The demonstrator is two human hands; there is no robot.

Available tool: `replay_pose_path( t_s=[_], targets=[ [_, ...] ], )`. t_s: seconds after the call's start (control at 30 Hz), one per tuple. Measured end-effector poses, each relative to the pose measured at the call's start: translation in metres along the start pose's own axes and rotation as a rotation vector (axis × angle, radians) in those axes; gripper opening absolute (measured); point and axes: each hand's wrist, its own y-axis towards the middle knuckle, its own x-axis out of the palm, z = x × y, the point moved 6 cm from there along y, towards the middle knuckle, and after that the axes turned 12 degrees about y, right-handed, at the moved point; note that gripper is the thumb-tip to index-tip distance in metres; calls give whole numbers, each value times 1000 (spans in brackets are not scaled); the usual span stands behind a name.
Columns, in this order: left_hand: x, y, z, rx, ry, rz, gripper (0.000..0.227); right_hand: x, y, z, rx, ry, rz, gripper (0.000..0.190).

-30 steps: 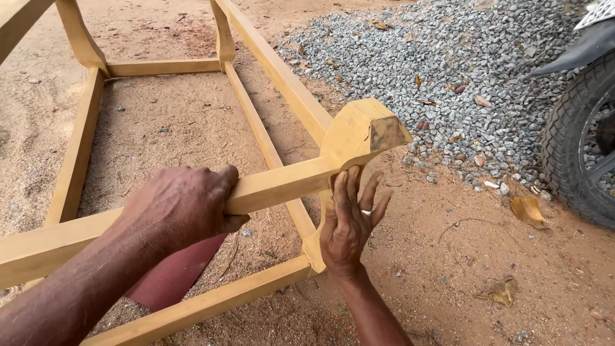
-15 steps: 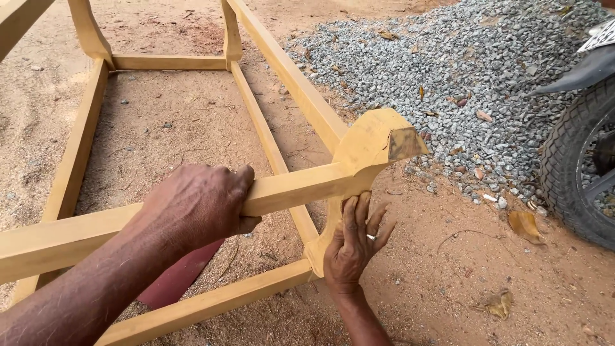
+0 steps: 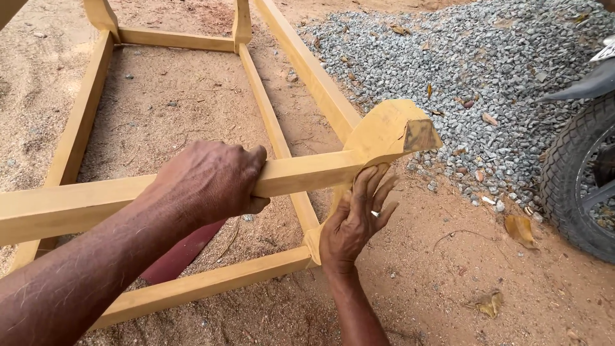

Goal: Sanding the curved leg of a wooden table frame using a piece of sandpaper.

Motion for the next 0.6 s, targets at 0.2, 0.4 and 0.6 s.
replay_pose_path(
  t_s=[0.2,0.4,0.6],
  targets=[
    [-1,2,1,16,-42,-2,40,5,-41,37,67,-116,-111,48],
    [-3,0,0,20,-53,2,43,1,-36,26,20,-19,-77,51],
    [-3,1,1,17,-21,-25,41,6,-17,17,55,-14,-91,50]
  ],
)
